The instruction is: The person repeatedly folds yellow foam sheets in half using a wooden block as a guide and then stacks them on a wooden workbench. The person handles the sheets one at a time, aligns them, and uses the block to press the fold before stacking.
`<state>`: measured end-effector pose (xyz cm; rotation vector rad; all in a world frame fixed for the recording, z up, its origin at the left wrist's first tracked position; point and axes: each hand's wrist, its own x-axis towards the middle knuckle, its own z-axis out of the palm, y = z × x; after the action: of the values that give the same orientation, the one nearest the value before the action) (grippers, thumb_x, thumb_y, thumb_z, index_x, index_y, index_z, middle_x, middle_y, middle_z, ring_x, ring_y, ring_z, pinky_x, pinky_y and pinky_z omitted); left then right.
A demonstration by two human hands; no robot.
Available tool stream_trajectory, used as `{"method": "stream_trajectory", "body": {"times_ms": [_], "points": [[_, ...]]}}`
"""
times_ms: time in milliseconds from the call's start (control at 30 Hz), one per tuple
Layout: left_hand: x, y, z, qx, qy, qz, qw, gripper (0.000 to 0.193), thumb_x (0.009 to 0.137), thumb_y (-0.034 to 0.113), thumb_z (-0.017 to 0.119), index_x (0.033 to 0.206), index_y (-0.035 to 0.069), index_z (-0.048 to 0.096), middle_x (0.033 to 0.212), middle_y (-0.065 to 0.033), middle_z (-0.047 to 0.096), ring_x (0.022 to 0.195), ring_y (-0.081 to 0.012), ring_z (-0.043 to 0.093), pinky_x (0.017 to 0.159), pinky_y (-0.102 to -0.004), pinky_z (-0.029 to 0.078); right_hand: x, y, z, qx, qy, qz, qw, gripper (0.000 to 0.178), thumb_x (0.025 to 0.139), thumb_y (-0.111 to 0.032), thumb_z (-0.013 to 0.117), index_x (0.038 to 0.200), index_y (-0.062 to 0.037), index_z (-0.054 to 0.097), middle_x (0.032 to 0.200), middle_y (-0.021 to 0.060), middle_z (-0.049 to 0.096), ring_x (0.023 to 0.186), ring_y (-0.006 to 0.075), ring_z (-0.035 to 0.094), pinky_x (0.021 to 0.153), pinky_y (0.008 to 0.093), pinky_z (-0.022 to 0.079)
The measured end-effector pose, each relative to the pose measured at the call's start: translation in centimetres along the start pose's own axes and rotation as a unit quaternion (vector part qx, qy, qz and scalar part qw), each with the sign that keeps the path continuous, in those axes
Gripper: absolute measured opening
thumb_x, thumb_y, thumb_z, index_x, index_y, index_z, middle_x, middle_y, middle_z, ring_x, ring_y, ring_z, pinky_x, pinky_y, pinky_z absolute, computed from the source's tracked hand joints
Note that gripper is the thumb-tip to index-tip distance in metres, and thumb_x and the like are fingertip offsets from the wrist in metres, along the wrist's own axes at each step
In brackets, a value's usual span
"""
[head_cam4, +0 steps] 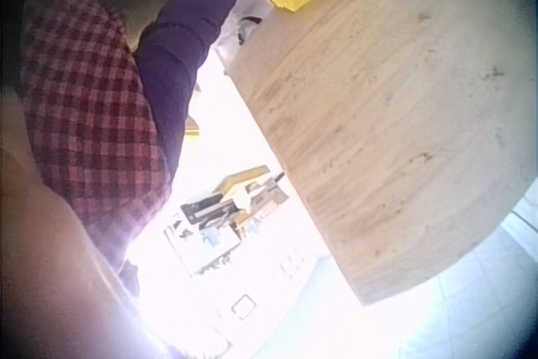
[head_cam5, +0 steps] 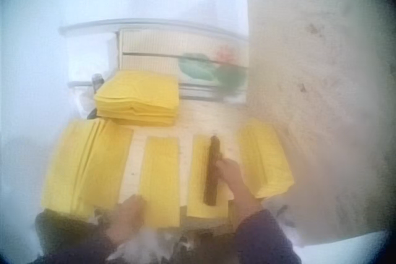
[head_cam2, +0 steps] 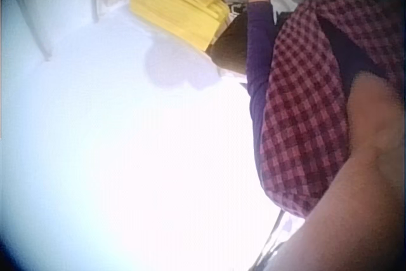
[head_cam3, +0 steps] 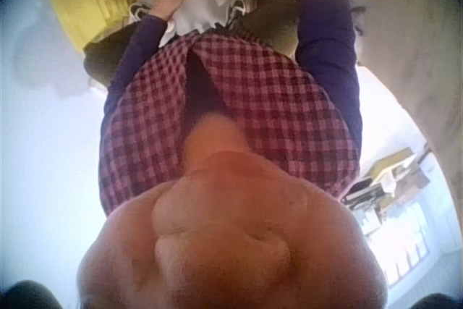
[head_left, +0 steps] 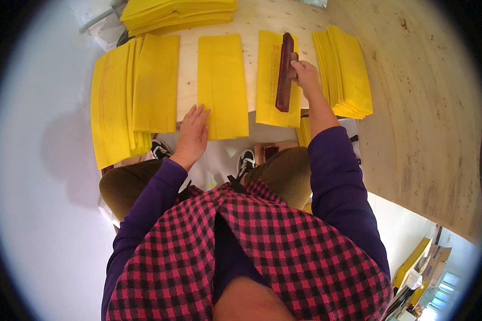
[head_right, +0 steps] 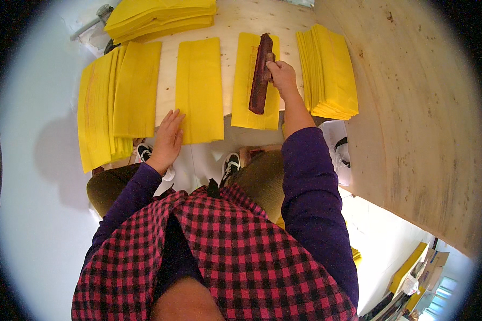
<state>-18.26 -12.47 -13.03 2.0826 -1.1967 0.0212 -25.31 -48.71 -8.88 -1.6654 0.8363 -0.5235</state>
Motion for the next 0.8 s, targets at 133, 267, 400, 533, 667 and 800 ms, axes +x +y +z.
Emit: {"method": "stream_trajectory", "body": {"times_ms": [133, 267, 400, 533, 667, 800], "points": [[-0.2, 0.2, -0.4, -0.013, 0.004, -0.007, 1.000, 0.043, 0.078, -0.001, 0.049, 0.122, 0.003, 0.047, 0.131, -0.0186, 0.042, 0.126, -0.0361, 0.033, 0.103, -0.0415, 0.029, -0.7, -1.3, -1.5, 0.063, 0.028, 0.001, 0.998, 0.025, 0.081, -0.027, 0.060, 0.075, -0.0025, 0.057, 0.059, 0.0020, 0.051, 0.045, 0.0105, 0.042, 0.041, 0.0259, 0.032], [-1.3, 0.2, -0.2, -0.067, 0.055, -0.033, 0.996, 0.033, 0.080, -0.001, 0.049, 0.113, 0.001, 0.052, 0.119, -0.0180, 0.050, 0.114, -0.0342, 0.043, 0.095, -0.0388, 0.036, -1.7, -3.6, -2.1, 0.102, 0.054, -0.027, 0.993, 0.025, 0.081, -0.027, 0.060, 0.075, -0.0027, 0.058, 0.057, 0.0011, 0.051, 0.043, 0.0100, 0.042, 0.040, 0.0259, 0.031], [-3.8, 0.1, 0.6, -0.157, 0.095, -0.147, 0.972, 0.019, 0.082, 0.003, 0.053, 0.101, 0.000, 0.054, 0.101, -0.0136, 0.055, 0.089, -0.0261, 0.053, 0.078, -0.0340, 0.043, -3.2, -6.8, -1.1, 0.010, 0.026, -0.042, 0.999, 0.025, 0.080, -0.026, 0.061, 0.073, -0.0026, 0.059, 0.056, 0.0013, 0.052, 0.045, 0.0088, 0.043, 0.041, 0.0247, 0.032], [-5.2, 0.0, 1.5, -0.270, 0.048, -0.325, 0.905, 0.020, 0.084, 0.017, 0.059, 0.095, 0.001, 0.054, 0.090, -0.0091, 0.057, 0.077, -0.0171, 0.054, 0.067, -0.0288, 0.044, -4.4, -9.0, 2.0, -0.046, 0.020, -0.081, 0.995, 0.026, 0.079, -0.026, 0.061, 0.072, -0.0006, 0.059, 0.058, 0.0028, 0.054, 0.047, 0.0102, 0.047, 0.043, 0.0248, 0.036], [-5.5, 0.6, 1.5, -0.478, 0.011, -0.450, 0.754, 0.032, 0.086, 0.034, 0.057, 0.095, 0.003, 0.056, 0.087, -0.0080, 0.059, 0.077, -0.0157, 0.055, 0.068, -0.0281, 0.044, -4.7, -9.6, 5.4, -0.128, -0.003, -0.140, 0.982, 0.028, 0.080, -0.026, 0.061, 0.074, 0.0011, 0.061, 0.060, 0.0036, 0.057, 0.050, 0.0114, 0.053, 0.046, 0.0244, 0.041], [-4.1, 0.0, 1.5, -0.539, -0.038, -0.446, 0.714, 0.034, 0.087, 0.038, 0.055, 0.096, 0.005, 0.056, 0.090, -0.0083, 0.062, 0.078, -0.0150, 0.057, 0.069, -0.0282, 0.044, -5.0, -9.6, 9.0, -0.255, -0.032, -0.176, 0.950, 0.038, 0.071, -0.036, 0.059, 0.073, 0.0017, 0.062, 0.068, 0.0158, 0.062, 0.063, 0.0258, 0.062, 0.059, 0.0354, 0.048]]}}
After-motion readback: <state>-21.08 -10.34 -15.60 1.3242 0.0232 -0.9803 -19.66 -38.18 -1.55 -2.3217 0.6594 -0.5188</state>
